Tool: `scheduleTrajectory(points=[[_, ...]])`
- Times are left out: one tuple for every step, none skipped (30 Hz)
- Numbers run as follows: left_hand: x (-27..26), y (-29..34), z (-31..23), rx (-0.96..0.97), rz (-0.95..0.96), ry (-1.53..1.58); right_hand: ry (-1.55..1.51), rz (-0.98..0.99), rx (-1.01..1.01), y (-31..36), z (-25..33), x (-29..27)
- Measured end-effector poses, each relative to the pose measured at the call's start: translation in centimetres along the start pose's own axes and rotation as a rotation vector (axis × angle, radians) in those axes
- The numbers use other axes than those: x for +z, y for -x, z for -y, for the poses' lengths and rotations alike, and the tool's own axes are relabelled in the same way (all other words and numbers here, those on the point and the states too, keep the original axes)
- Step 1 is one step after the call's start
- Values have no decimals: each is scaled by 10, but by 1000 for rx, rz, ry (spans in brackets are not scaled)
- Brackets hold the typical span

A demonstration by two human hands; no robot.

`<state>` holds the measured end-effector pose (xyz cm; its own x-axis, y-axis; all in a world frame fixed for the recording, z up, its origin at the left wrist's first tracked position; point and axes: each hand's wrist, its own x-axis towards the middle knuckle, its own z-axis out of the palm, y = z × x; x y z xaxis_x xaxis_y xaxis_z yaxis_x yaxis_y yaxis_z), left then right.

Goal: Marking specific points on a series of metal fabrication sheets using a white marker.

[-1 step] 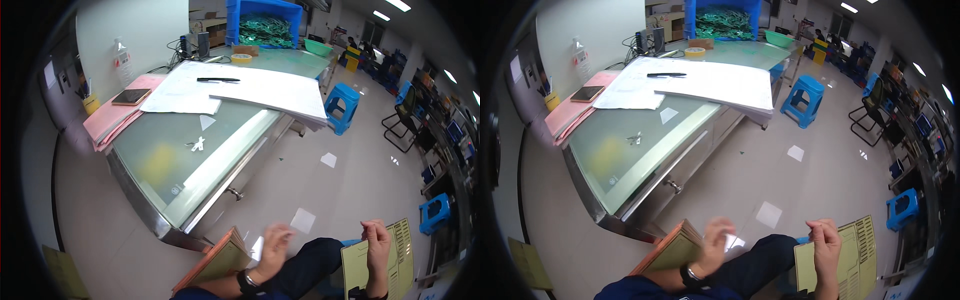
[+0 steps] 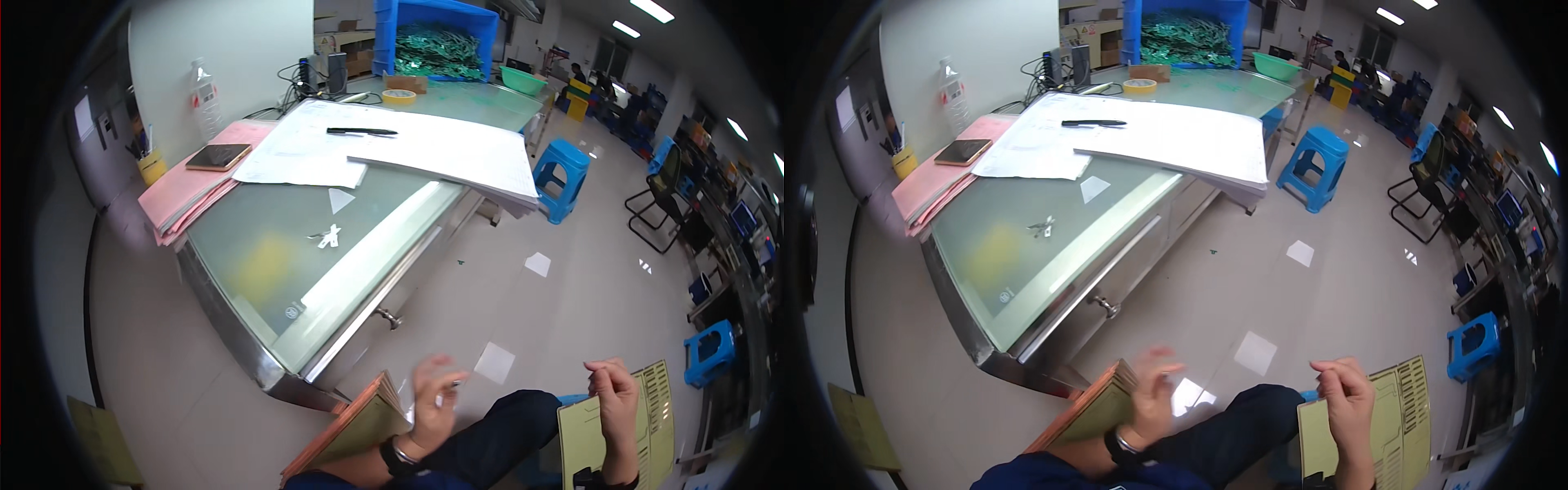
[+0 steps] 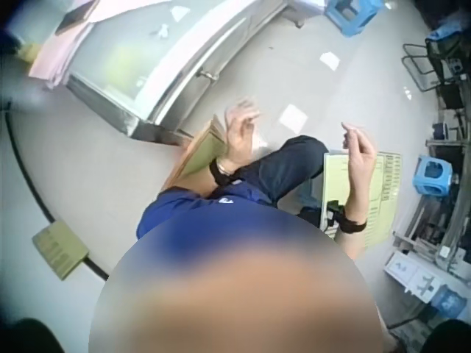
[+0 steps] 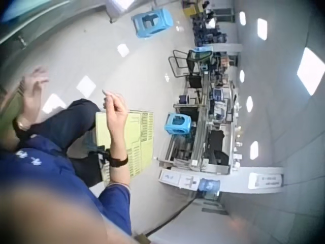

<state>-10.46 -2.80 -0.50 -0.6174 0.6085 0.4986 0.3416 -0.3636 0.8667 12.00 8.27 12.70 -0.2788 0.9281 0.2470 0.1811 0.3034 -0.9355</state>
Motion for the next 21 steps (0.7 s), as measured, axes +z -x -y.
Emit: scheduleTrajectory(points=[[-15,-17,1,175,-61,-163,141,199,31,-7,14,-1],[-24,-31,-1,348,-124,-336,148,207,26,-13,27,4],[-26,-39,0,344,-137,-342,170,278,15,-20,37,15],[-27,-46,1,324,-174,-281,192,344,5,-27,47,25],[-29,-53,2,305,-209,-220,188,401,-85,-36,52,35],[-31,-60,5,300,-213,-218,192,405,-83,-45,57,46],[-34,-66,7,342,-161,-254,209,457,-211,-52,64,58],[-36,-68,7,383,-107,-289,225,507,-338,-57,71,70],[-33,-69,8,381,-110,-282,233,507,-338,-60,80,83],[-28,-68,6,353,-140,-242,281,521,-446,-61,90,95],[-22,-66,5,324,-169,-203,329,534,-553,-61,97,106],[-17,-62,5,325,-169,-196,335,531,-554,-62,101,116],[-12,-55,6,354,-116,-165,377,533,-653,-64,103,125],[-10,-48,5,374,-68,-144,409,545,-749,-65,105,134],[-10,-42,4,375,-9,-155,417,554,-846,-68,107,142],[-8,-39,1,396,19,-133,415,562,-843,-71,108,150],[-6,-37,-1,394,29,-105,434,596,-901,-72,109,158],[-5,-35,-1,393,43,-78,451,628,-956,-73,110,164],[-3,-34,0,387,43,-76,493,665,-977,-72,112,168],[-3,-34,1,418,8,-105,493,671,-973,-72,111,174],[-1,-34,2,453,-26,-129,496,724,-983,-73,109,180]])
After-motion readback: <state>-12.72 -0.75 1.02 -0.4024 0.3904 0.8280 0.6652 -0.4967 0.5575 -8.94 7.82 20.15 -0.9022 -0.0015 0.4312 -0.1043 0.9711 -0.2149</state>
